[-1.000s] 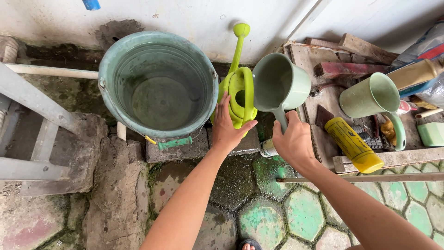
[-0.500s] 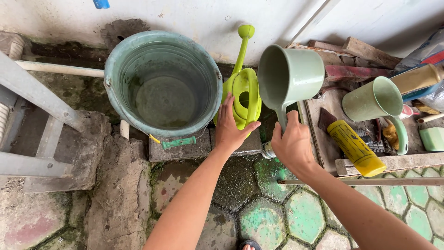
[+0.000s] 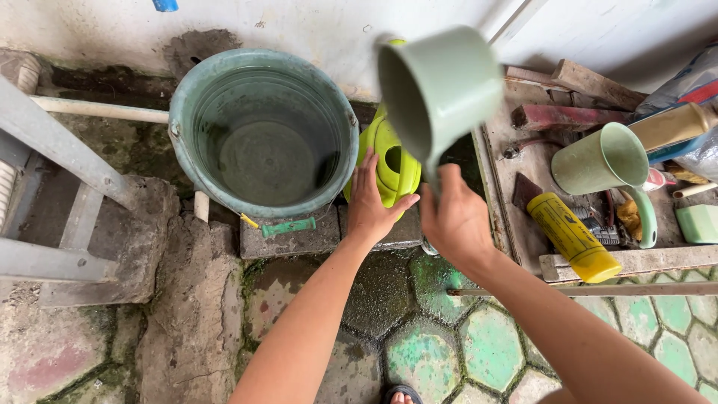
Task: Filling a watering can from a bucket and watering potted plants in a garden
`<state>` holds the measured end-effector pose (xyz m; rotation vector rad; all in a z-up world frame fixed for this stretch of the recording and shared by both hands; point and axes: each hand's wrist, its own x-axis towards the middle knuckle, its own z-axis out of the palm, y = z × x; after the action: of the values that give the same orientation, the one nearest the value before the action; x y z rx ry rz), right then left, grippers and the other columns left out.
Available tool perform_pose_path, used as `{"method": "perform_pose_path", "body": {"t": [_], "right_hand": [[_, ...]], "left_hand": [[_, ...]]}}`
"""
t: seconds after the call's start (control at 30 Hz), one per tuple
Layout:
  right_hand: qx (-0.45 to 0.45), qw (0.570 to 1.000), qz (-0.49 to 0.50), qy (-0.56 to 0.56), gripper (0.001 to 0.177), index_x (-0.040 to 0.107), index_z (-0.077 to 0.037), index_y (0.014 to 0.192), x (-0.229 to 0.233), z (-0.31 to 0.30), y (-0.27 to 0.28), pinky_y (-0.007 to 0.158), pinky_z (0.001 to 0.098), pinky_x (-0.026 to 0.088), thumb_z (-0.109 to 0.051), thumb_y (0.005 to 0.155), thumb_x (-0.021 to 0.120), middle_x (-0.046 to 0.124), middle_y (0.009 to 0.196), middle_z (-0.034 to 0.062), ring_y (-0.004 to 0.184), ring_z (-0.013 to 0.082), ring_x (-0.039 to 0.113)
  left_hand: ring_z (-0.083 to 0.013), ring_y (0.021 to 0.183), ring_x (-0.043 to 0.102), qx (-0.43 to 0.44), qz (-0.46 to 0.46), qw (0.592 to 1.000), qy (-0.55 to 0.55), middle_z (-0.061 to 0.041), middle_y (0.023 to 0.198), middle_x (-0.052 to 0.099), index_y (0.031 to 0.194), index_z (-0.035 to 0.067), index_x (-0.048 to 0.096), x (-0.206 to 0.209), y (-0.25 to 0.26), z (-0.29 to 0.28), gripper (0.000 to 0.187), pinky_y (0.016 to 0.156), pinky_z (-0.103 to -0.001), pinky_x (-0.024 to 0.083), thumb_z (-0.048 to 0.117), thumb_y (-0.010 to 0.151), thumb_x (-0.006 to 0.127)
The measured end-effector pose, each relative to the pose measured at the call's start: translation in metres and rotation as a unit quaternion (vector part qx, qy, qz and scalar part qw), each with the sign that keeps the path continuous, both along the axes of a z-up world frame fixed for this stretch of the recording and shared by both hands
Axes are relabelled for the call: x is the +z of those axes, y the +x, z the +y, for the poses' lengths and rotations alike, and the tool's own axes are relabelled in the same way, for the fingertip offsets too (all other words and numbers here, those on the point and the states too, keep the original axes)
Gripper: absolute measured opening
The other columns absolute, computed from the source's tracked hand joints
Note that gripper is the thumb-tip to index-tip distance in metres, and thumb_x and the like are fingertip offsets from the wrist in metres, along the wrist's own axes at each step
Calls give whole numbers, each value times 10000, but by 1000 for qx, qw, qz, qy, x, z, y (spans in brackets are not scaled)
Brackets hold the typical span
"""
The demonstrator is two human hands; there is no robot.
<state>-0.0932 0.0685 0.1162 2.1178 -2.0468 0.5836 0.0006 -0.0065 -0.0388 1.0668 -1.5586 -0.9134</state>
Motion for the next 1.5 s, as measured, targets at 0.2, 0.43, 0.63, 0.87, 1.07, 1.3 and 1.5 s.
{"method": "perform_pose_path", "body": {"t": [0.2, 0.43, 0.63, 0.87, 1.07, 1.3, 1.5], "right_hand": [[109, 992, 58, 7, 349, 545, -134, 1167, 2, -33, 61, 586, 498, 593, -337, 918, 682, 746, 832, 134, 667, 336, 756], [193, 976, -29, 97, 261, 522, -65, 1082, -1, -64, 116, 536, 451, 544, -321, 1036, 515, 560, 687, 71, 586, 348, 687], [80, 963, -235, 108, 517, 606, -131, 1174, -5, -92, 80, 910, 582, 526, -531, 1037, 308, 675, 1095, 206, 1087, 477, 644], [-277, 897, -307, 154, 553, 481, -86, 1263, -51, -128, -7, 902, 452, 437, -339, 825, 704, 574, 1031, 74, 993, 297, 540], [-230, 741, -609, 165, 230, 607, -6, 977, -67, -141, -17, 451, 348, 519, -188, 852, 670, 570, 660, 57, 459, 183, 581], [-323, 764, -558, 31, 161, 642, -11, 764, -53, -119, -6, 352, 273, 375, -165, 800, 615, 501, 546, 42, 400, 109, 498], [-242, 762, -599, 43, 47, 526, -23, 715, 170, -26, 13, 381, 270, 195, -32, 740, 487, 363, 505, 16, 434, 96, 278]], "left_hand": [[-239, 1266, 623, -53, 28, 946, 318, -39, 1327, 672, 1371, 174, 450, -5, 3, 1, 685, 1165, -417, 448, 402, 796, 744], [-267, 1359, 490, -47, 14, 966, 254, -90, 1438, 531, 1456, 164, 385, -7, 24, 4, 668, 1195, -441, 347, 444, 893, 611], [-301, 1471, 332, -49, 7, 979, 196, -151, 1572, 361, 1558, 153, 307, -10, 40, 10, 662, 1231, -469, 225, 495, 1010, 452], [-319, 1493, 341, -37, -16, 979, 202, -209, 1605, 353, 1612, 113, 235, 1, 35, 20, 695, 1228, -474, 238, 547, 1069, 254], [-320, 1549, 158, -23, 19, 980, 197, -218, 1667, 178, 1618, 37, 139, 16, 12, 32, 706, 1248, -465, 97, 445, 1061, 285], [-392, 1542, 148, -100, -53, 960, 254, -278, 1675, 79, 1606, -20, 104, 120, 32, 83, 783, 1222, -531, 197, 501, 1034, 225], [-348, 1390, 449, 0, 1, 994, 111, -221, 1495, 422, 1480, -22, 370, 255, 75, 115, 679, 1153, -458, 368, 509, 1070, 264]]}}
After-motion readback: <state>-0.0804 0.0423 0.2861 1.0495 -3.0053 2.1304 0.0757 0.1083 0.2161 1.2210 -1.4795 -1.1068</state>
